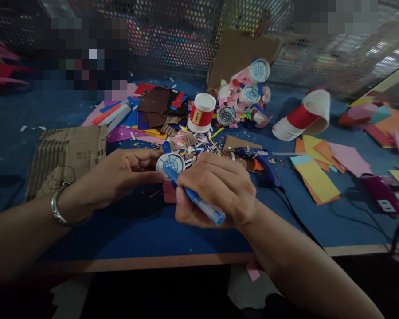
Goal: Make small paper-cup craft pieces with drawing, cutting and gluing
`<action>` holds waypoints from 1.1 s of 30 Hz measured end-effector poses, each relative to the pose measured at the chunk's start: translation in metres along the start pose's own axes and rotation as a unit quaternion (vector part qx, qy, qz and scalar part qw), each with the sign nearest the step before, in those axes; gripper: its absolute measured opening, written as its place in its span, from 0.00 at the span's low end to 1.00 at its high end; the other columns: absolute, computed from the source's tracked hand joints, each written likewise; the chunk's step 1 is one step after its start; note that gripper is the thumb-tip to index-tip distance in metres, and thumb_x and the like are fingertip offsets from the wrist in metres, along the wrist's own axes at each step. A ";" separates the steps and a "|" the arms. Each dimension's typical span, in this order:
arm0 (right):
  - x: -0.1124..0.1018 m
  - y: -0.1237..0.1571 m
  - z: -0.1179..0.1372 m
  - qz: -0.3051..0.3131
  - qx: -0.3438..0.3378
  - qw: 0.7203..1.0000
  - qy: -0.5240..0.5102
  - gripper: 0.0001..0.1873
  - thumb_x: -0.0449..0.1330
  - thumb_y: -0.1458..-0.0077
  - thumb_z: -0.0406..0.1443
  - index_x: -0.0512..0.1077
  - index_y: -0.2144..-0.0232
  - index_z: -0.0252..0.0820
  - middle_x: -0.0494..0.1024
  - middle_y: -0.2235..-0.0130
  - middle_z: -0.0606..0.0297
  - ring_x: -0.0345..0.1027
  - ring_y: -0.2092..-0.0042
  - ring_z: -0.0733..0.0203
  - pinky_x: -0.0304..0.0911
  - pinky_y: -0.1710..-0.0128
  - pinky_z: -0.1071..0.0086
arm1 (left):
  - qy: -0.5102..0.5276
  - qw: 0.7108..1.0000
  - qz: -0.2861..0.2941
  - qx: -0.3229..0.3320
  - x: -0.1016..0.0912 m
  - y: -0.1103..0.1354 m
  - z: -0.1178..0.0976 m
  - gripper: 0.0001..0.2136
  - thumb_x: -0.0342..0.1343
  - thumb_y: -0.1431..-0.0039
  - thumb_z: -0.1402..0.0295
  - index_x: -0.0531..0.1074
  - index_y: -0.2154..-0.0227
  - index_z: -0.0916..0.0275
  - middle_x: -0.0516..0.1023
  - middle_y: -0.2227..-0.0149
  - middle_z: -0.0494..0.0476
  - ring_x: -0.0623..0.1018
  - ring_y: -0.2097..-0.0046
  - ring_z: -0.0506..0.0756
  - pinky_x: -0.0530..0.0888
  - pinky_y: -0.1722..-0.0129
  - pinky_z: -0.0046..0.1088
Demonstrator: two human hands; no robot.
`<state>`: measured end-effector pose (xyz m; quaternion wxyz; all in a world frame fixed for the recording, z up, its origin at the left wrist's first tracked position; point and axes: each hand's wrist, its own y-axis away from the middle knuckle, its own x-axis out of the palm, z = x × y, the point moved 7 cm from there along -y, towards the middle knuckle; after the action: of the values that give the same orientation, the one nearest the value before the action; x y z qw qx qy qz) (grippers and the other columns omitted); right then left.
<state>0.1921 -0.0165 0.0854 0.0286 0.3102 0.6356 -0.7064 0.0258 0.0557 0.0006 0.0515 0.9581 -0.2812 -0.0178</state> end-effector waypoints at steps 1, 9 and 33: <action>0.000 0.000 0.000 0.000 0.004 1.000 0.004 0.11 0.62 0.46 0.23 0.75 0.62 0.39 0.81 0.72 0.62 0.75 0.73 0.59 0.77 0.71 0.64 | 0.015 1.000 -0.001 -0.004 0.000 0.000 0.001 0.16 0.76 0.43 0.67 0.85 0.53 0.63 0.86 0.59 0.56 0.82 0.58 0.55 0.76 0.55 0.30; 0.000 0.000 0.000 -0.003 -0.005 1.000 0.003 0.10 0.64 0.47 0.24 0.75 0.62 0.39 0.81 0.72 0.63 0.75 0.73 0.59 0.78 0.72 0.63 | 0.050 0.998 -0.009 -0.024 0.001 0.002 0.002 0.23 0.78 0.48 0.72 0.84 0.48 0.64 0.87 0.55 0.55 0.82 0.56 0.53 0.75 0.56 0.26; -0.004 0.002 -0.007 -0.061 0.007 0.998 -0.025 0.08 0.63 0.50 0.27 0.75 0.65 0.39 0.80 0.73 0.66 0.73 0.75 0.62 0.74 0.73 0.66 | 0.079 0.994 -0.074 -0.010 -0.003 0.002 0.000 0.23 0.78 0.50 0.70 0.79 0.50 0.62 0.88 0.53 0.56 0.84 0.50 0.57 0.78 0.46 0.33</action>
<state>0.1993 -0.0116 0.0852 -0.0004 0.2532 0.6476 -0.7187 0.0222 0.0559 0.0013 0.0816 0.9742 -0.2042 0.0514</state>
